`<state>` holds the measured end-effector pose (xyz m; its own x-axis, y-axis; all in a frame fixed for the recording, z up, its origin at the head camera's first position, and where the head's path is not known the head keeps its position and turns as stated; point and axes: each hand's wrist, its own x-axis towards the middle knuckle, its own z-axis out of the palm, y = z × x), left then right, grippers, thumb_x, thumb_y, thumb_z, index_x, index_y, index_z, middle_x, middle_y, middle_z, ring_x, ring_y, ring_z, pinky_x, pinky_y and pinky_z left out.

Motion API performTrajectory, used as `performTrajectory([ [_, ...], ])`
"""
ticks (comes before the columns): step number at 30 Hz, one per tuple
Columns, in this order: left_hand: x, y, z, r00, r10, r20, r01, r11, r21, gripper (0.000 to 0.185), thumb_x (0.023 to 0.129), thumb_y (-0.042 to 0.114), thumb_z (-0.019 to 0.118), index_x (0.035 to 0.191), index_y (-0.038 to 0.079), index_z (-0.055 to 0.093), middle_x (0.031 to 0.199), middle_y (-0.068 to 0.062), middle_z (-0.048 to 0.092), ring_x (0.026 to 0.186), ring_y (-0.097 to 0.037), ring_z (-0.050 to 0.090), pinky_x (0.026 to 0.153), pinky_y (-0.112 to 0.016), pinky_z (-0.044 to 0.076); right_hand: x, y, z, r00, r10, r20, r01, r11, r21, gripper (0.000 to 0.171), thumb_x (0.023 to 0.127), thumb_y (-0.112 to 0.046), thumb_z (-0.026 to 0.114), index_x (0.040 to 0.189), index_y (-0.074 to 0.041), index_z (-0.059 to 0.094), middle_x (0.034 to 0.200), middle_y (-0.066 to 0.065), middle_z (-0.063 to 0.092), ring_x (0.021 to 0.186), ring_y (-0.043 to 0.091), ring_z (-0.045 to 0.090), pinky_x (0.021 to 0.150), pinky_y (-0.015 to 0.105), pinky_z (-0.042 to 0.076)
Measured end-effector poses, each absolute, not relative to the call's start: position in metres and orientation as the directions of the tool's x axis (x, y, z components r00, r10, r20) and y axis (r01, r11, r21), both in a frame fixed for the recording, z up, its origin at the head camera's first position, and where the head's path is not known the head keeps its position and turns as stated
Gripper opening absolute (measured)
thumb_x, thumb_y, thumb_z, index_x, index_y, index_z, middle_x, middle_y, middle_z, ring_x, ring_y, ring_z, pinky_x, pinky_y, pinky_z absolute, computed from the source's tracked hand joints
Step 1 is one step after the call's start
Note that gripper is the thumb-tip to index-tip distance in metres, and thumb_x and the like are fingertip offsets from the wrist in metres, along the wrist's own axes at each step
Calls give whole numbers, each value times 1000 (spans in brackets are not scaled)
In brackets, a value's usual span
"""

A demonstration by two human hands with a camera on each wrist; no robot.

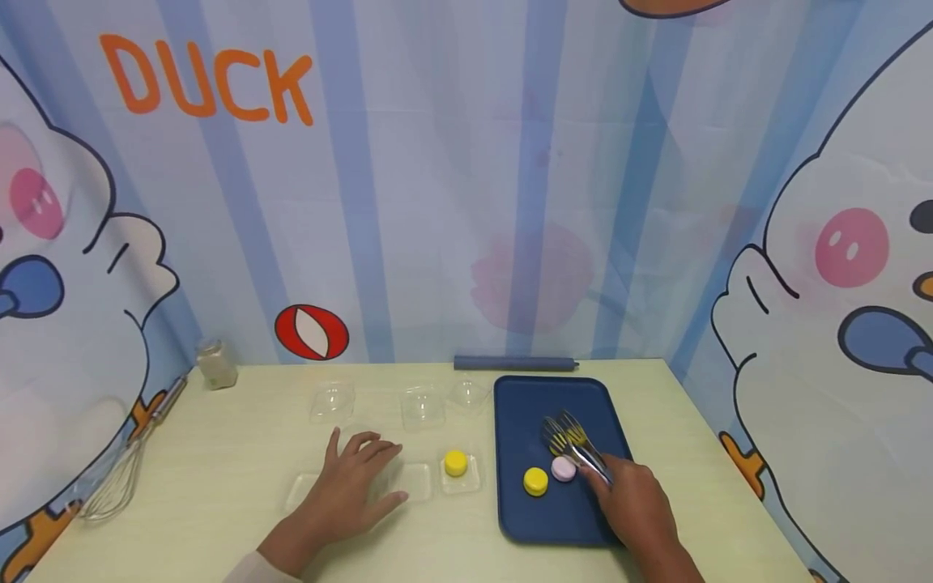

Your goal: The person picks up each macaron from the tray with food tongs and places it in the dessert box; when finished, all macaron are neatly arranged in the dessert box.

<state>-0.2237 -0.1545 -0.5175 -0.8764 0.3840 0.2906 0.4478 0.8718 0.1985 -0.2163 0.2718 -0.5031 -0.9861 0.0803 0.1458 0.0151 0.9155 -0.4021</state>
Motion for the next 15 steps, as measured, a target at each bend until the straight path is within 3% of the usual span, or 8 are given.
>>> performTrajectory([
  [15,-224,-156,-519,-872,382,304,451,871,198,65,96,57,76,147,19,68,142,1,71,144,-30,55,124,-86,23,-212,266,-502,-977,65,204,-24,914,-404,47,102,-36,78,129,3,76,117,24,81,105,42,78,84,61,61],
])
